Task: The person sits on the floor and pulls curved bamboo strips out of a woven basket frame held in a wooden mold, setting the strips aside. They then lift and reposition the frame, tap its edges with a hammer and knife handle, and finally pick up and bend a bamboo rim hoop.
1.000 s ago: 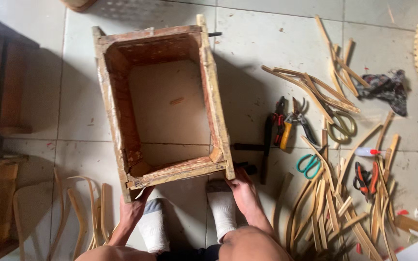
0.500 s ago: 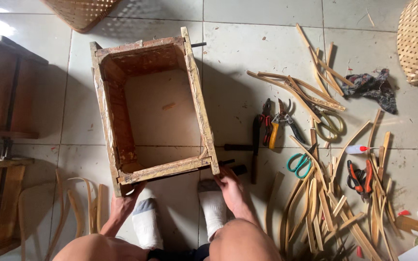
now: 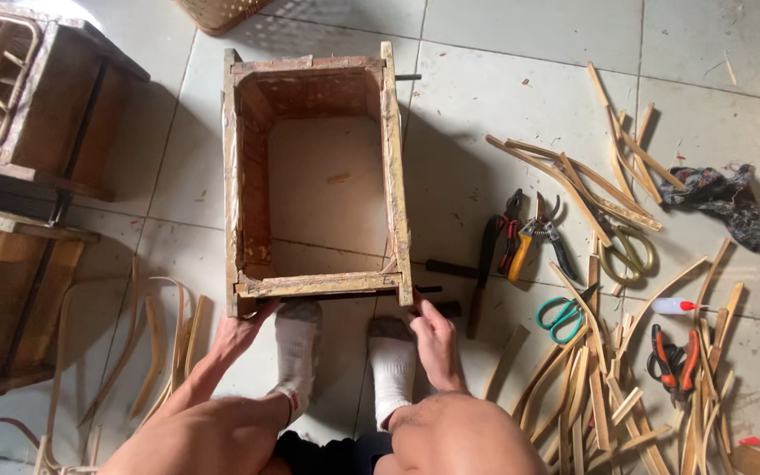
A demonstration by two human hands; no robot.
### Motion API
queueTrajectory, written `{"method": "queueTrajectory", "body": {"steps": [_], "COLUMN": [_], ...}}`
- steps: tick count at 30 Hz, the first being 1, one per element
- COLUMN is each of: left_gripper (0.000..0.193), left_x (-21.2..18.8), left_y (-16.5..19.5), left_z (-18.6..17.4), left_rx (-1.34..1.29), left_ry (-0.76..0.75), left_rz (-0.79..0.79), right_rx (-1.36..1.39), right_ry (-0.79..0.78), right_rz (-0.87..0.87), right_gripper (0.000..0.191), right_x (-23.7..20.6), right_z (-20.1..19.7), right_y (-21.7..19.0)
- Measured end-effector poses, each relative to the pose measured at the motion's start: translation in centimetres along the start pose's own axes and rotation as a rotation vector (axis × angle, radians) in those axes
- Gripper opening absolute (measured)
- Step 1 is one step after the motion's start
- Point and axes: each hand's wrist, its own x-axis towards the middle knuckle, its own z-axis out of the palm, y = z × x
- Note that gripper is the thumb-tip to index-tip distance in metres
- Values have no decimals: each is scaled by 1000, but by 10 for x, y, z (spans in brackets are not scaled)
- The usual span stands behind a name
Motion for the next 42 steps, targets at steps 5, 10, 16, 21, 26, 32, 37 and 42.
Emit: {"method": "queueTrajectory", "body": {"steps": [5,10,16,21,26,32,37,42], "left_gripper": [53,47,43,41,41,40,37,40], "left_x": [-6,-5,-7,-4,-2,-5,-13,-22], "left_y": [-2,0,7,11,7,9,23,33], "left_z": [2,8,6,4,7,7,10,19], "left_rx": [-78,-144,-215,-188,-194,-331,-307,-381], "left_ry": [-2,18,36,31,47,41,152,323], "left_rz": [44,59,-1,1,64,32,-35,-91], "right_rx": [772,957,932,875,850,879,960,824], "right_ry": [63,-91,-52,110,6,50,-160,128], "right_rz": [239,106,292,322,285,354,243,404], "right_gripper": [40,7,34,29,33,30,25,37], "right_x": [18,26,22,19,20,31,33,28], "right_z": [1,7,6,8,7,6,6,1], "right_y": [24,37,30,28,33,40,44,45]}}
